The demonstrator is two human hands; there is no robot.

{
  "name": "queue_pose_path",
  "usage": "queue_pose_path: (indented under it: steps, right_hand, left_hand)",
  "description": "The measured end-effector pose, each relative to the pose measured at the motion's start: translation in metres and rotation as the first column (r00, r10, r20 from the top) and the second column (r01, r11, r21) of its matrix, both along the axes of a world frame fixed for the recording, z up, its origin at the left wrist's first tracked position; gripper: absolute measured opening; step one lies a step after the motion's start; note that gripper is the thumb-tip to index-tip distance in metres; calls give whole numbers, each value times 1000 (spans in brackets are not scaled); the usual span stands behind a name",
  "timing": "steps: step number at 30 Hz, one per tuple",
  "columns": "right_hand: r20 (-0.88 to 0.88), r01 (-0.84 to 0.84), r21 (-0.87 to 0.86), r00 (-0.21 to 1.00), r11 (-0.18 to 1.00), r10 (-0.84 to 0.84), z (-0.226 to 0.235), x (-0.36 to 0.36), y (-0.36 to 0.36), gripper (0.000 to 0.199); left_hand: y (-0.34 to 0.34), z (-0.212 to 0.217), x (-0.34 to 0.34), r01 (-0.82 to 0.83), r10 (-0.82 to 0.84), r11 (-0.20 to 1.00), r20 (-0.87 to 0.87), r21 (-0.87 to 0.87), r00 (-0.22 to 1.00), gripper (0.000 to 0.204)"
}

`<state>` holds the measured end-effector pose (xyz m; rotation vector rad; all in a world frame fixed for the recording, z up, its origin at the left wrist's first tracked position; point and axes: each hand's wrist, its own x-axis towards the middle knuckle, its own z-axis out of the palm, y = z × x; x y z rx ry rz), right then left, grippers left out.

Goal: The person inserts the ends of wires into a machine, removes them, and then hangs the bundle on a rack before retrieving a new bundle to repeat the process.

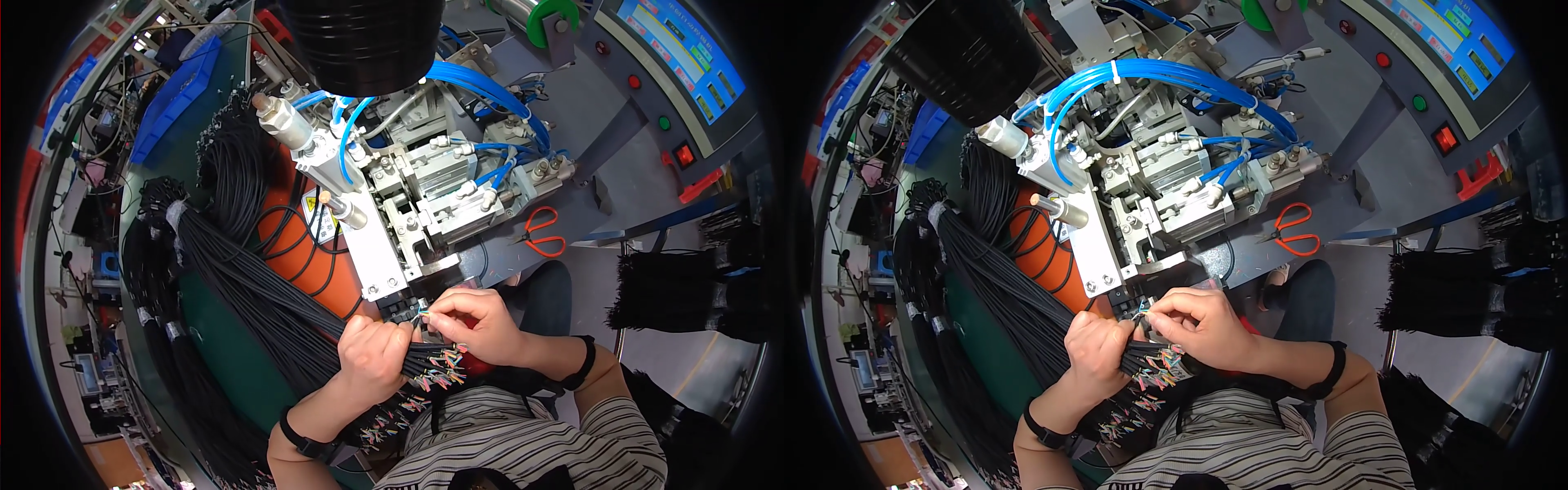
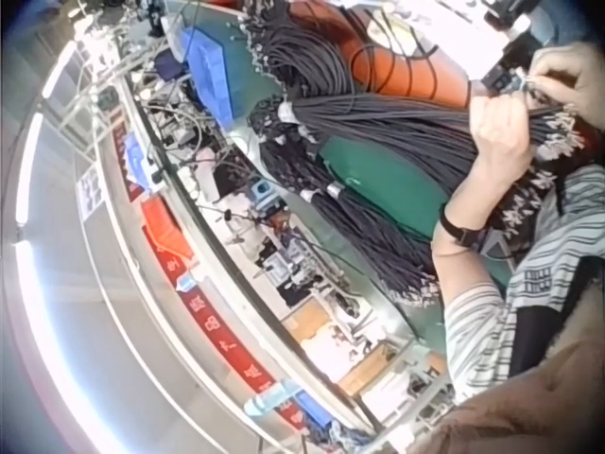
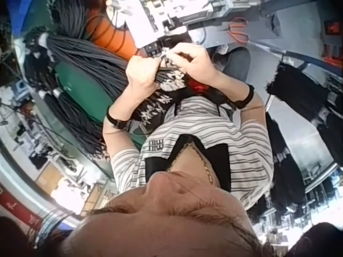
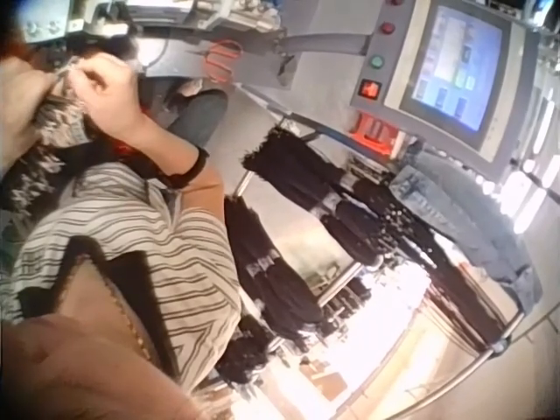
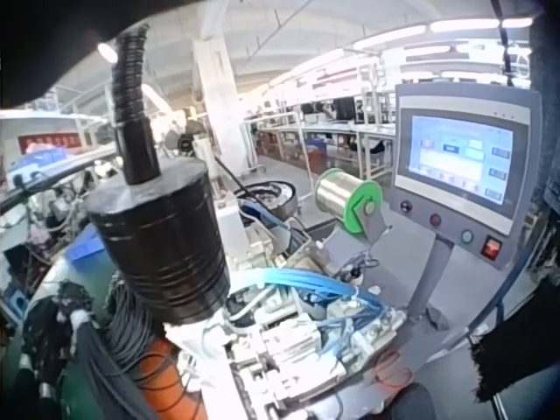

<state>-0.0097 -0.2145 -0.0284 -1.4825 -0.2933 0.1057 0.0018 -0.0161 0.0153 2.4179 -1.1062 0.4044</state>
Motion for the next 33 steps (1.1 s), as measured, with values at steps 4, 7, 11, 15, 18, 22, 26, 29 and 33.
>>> queue_pose_path:
  steps: [4, 7, 11, 15, 18, 22, 26, 29, 33]
  right_hand:
    - [315, 155, -92, 942, 984, -119, -6, 1, 6, 9]
    - [314, 155, -86, 942, 984, -121, -2, 2, 5, 9]
    - [137, 30, -8, 990, 1000, -29, -4, 3, 2, 7]
    - [-18, -37, 101, 999, 994, 39, -1, 5, 4, 6]
    - [0, -15, 78, 1000, 997, 15, 3, 5, 4, 7]
    - [102, 30, -31, 994, 999, -27, 3, 6, 3, 8]
    - [-25, -39, 75, 999, 996, 41, 4, 6, 3, 8]
    - [-243, -89, 312, 955, 946, 170, 5, 3, 5, 8]
    - [-164, -134, 399, 963, 907, 215, -5, 2, 9, 10]
  left_hand:
    - [-1, 1, 1, -4, 3, 999, -12, -35, 1000, 19]
    - [-1, 1, -1, -13, 12, 999, -36, -36, 999, 22]
    - [-1, 0, -2, -27, 25, 999, -41, -43, 999, 23]
    - [0, -1, -2, -36, 33, 998, -55, -52, 998, 23]
    - [0, -1, -1, -38, 34, 998, -62, -55, 998, 23]
    - [0, -1, -2, -37, 33, 998, -57, -55, 998, 24]
    - [1, -2, -1, -37, 33, 997, -48, -68, 998, 25]
    - [1, -1, -1, -37, 33, 995, -43, -88, 999, 25]
    - [1, 0, -2, -36, 31, 995, -55, -96, 998, 26]
